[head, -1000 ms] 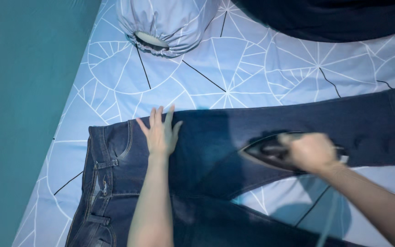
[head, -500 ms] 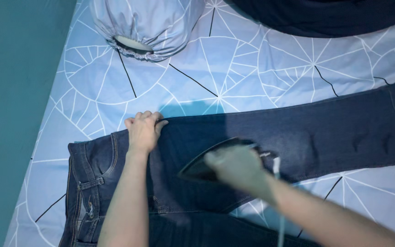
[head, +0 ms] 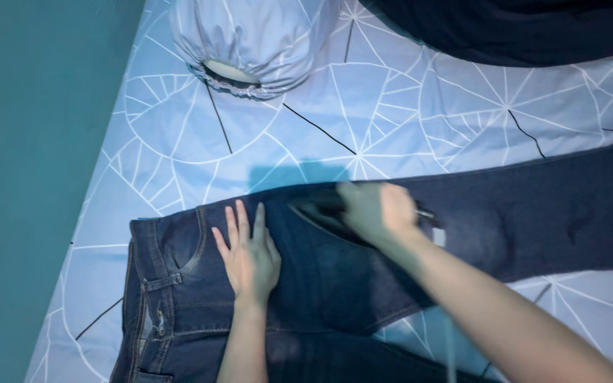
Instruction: The person irons a pair of blue jeans on a bed using a handheld iron, smoothing out different sections of the denim and occasionally adjusting the position of the pants.
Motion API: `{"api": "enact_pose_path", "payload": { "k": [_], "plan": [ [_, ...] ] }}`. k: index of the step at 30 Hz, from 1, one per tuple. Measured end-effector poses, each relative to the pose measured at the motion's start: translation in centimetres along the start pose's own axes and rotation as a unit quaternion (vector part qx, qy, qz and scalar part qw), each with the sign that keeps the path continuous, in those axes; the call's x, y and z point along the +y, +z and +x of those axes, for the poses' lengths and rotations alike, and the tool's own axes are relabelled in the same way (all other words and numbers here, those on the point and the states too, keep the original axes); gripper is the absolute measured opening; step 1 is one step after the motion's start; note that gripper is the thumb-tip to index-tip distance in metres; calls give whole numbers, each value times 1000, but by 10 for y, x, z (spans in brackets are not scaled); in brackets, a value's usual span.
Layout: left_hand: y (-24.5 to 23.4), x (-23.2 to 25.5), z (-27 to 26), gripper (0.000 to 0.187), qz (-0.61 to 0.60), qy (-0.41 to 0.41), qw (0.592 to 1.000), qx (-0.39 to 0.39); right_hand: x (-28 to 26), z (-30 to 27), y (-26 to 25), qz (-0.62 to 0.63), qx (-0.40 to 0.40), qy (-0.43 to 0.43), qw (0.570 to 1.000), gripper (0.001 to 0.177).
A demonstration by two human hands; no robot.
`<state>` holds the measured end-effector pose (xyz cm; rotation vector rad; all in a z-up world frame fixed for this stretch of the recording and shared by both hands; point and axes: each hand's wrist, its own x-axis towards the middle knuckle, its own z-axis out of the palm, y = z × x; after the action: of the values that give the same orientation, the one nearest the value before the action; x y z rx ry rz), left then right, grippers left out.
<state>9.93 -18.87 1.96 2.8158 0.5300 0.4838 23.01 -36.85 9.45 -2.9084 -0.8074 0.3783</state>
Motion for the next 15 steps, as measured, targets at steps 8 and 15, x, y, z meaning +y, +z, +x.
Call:
{"api": "enact_pose_path", "payload": {
  "k": [8,15],
  "plan": [
    [5,-1,-2,47,0,-17,1000,-7,66,-18,-12,-61,29,37,997,21],
    [13,-7,-7,49,65,-18,997,-37,116,-42,-25,-127,-45,147,980,35]
  ]
}}
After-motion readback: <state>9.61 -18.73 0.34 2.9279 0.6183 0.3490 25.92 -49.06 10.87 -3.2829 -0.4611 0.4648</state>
